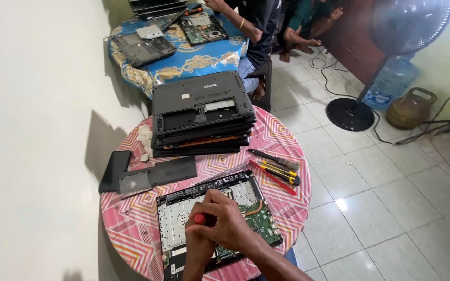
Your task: Disassembling a laptop by removing internal screws and components using a screwdriver.
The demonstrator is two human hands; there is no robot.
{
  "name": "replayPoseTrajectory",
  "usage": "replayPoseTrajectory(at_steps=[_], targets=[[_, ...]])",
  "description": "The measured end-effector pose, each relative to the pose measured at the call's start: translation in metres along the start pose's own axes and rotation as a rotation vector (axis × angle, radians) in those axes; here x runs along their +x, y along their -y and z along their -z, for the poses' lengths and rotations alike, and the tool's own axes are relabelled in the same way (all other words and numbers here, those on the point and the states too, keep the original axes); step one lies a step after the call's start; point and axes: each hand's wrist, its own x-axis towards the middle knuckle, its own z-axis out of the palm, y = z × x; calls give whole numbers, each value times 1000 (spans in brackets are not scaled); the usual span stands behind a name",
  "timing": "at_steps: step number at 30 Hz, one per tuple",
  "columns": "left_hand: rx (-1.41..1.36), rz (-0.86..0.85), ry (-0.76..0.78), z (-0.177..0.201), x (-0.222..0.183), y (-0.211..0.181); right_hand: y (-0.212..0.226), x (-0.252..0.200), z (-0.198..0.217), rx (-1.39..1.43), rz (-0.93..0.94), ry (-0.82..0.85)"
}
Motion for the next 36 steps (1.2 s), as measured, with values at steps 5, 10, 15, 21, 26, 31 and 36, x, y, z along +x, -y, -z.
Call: replayPoseTrajectory(at_steps=[5,10,15,21,26,31,36], targets=[[-30,-91,-68,2,12,17,27,-3,24,120,123,177],[-73,-207,-26,-1,24,33,20,-5,23,143,218,89],[-147,-226,107,-1,28,28,17,-2,24,111,168,27],[-97,-136,-9,-11,31,42,2,-4,14,55,93,-101],[-62,-119,-43,-18,28,29,-2,-18,7,68,71,-155],[26,-198,-41,-22,27,58,-28,-43,12,53,126,-186],[164,-157,34,-33,18,40,-91,-70,60,-220,-43,-286]])
